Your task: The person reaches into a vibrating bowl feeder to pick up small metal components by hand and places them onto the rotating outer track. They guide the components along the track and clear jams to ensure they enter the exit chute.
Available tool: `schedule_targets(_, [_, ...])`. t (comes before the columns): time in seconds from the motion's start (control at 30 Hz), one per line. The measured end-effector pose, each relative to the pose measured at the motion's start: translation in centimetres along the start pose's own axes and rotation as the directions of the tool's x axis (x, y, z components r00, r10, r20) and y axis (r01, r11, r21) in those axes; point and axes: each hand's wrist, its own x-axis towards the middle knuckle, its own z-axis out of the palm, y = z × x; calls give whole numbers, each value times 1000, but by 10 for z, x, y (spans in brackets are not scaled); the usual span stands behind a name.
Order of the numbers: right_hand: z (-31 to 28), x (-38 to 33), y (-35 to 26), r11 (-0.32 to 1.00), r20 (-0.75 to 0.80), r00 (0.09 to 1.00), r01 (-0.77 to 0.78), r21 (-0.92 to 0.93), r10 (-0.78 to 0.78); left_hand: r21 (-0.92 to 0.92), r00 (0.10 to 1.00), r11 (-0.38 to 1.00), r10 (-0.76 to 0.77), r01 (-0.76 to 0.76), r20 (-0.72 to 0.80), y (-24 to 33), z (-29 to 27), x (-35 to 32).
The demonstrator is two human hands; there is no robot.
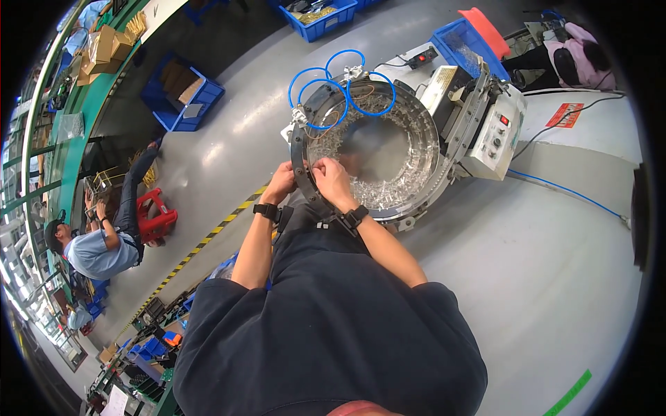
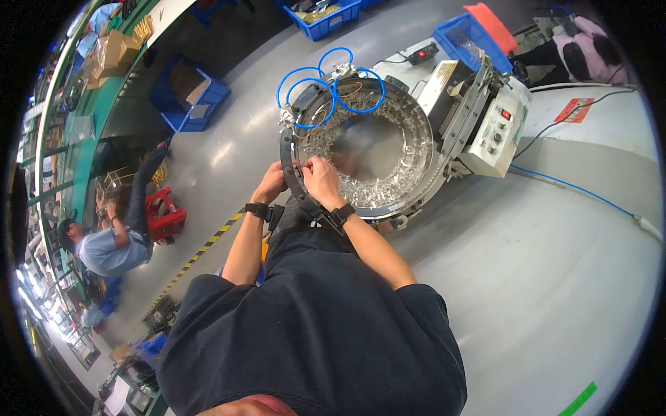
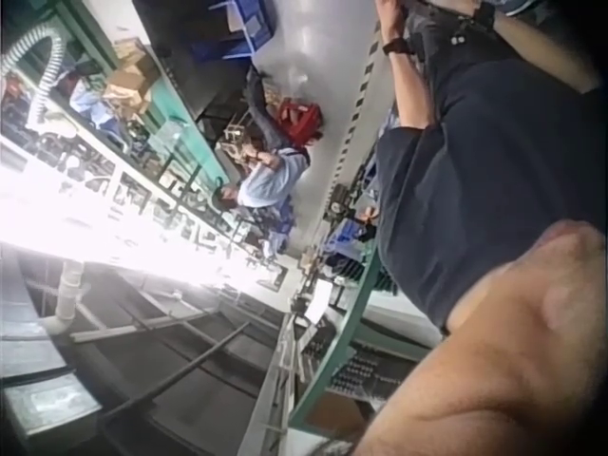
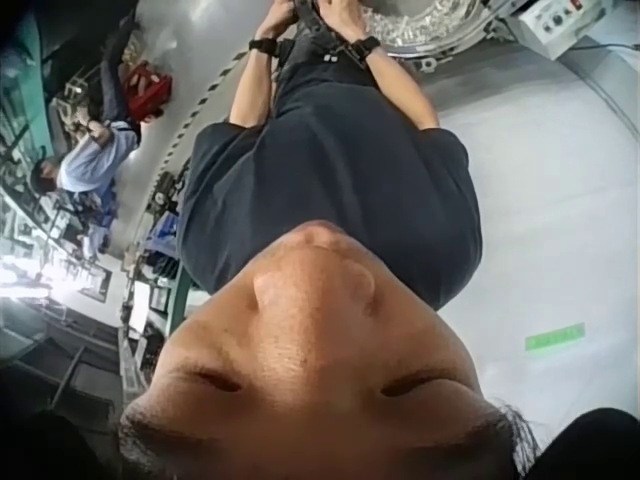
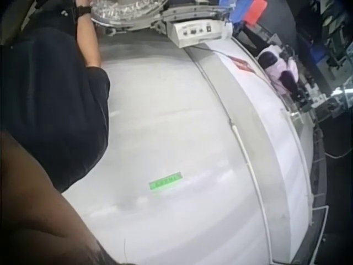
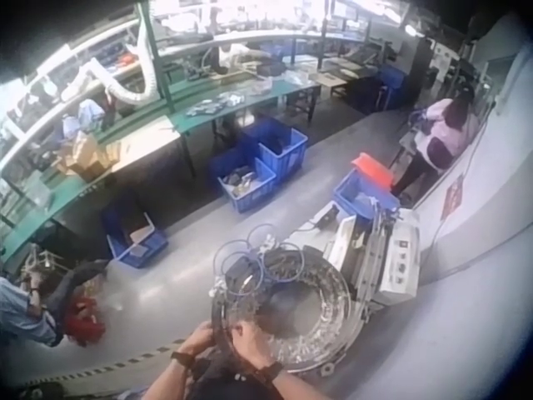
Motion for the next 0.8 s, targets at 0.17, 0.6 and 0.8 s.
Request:
schedule_targets(0.17, [6,-2,1,984,-76,993,72,-161,-85,47,999,998,44,-45,13,-4,4,-1])
schedule_targets(0.6, [-17,1,-13,984,176,980,-64,-168,94,45,993,992,115,-116,36,-12,6,-2])
schedule_targets(0.8, [-27,1,1,981,198,975,-61,-186,98,-6,984,985,173,-173,-45,-21,12,1])
